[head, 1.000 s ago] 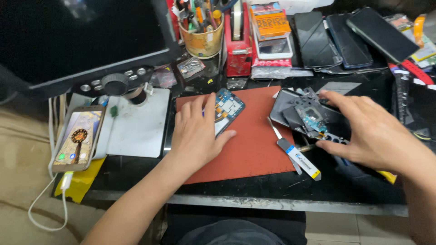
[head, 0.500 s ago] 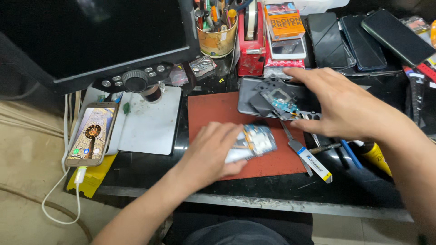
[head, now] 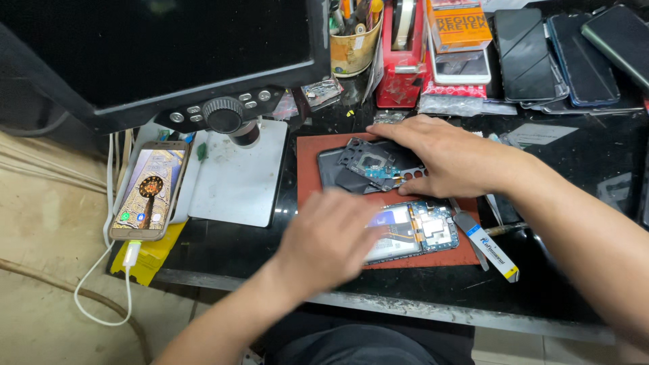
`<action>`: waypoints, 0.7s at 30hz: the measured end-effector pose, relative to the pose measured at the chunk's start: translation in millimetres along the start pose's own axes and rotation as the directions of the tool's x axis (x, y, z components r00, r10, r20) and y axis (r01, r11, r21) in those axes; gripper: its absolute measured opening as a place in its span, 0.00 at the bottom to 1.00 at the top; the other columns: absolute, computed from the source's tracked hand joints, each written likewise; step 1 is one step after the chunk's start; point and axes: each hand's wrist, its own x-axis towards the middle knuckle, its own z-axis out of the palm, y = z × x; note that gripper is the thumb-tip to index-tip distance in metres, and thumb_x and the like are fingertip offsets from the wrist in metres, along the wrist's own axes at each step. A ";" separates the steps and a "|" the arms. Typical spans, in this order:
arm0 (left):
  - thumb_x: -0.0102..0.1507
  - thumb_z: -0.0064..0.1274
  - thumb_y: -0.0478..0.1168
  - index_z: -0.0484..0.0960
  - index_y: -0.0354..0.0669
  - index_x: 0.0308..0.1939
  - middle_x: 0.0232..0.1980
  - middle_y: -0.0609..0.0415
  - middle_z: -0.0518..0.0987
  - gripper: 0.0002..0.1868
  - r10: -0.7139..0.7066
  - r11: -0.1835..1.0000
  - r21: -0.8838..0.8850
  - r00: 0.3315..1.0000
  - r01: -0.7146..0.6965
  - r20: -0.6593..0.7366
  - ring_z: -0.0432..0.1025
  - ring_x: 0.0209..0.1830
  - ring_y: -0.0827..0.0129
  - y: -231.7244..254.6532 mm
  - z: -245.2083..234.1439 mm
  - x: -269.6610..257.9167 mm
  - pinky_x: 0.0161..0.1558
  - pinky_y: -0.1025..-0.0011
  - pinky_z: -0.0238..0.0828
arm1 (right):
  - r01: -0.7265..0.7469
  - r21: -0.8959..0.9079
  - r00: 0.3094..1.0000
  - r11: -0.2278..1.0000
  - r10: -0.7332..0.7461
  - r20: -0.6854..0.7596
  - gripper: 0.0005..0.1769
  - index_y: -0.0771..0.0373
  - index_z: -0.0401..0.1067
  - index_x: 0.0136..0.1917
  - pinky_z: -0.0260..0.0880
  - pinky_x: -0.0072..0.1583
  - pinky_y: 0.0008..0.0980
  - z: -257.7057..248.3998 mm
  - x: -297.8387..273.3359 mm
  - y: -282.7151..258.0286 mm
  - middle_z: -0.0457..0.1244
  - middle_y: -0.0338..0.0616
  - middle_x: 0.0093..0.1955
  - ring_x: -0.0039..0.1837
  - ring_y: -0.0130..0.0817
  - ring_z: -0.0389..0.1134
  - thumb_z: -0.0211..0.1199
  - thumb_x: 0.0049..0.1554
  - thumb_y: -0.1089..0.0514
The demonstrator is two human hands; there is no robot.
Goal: The person tests a smartphone's touchscreen responsiveness by drawing on the screen and navigating menus. They then connect the phone to a charger and proceed to disassemble a second smartphone, removing the back cover and disconnecting internal components.
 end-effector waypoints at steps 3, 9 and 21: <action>0.55 0.49 0.43 0.70 0.38 0.45 0.41 0.50 0.71 0.18 -0.155 0.988 0.041 0.976 0.150 0.151 0.63 0.39 0.61 -21.5 0.3 1.3 0.39 0.68 0.59 | -0.001 0.000 1.000 1.000 0.001 0.008 0.48 0.60 0.45 0.65 0.46 0.61 0.39 0.3 -3.6 2.7 0.50 0.49 0.63 0.63 0.44 0.49 0.66 0.36 0.54; 0.54 0.50 0.45 0.70 0.39 0.47 0.50 0.49 0.68 0.21 -0.162 0.986 0.015 0.953 0.164 0.257 0.60 0.51 0.58 -47.7 9.5 16.4 0.46 0.61 0.59 | 0.006 -0.129 0.980 0.992 -0.032 -0.198 0.15 0.62 0.66 0.48 0.56 0.55 0.38 2.8 -22.4 17.1 0.60 0.47 0.47 0.52 0.43 0.59 0.54 0.47 0.55; 0.53 0.49 0.51 0.67 0.44 0.51 0.51 0.53 0.68 0.26 -0.102 0.991 -0.025 0.875 0.128 0.473 0.56 0.54 0.59 -63.6 15.9 34.6 0.50 0.59 0.51 | 0.005 -0.157 0.985 0.988 -0.031 -0.167 0.07 0.58 0.70 0.36 0.59 0.50 0.37 19.5 -17.3 6.1 0.64 0.39 0.36 0.43 0.42 0.61 0.53 0.47 0.56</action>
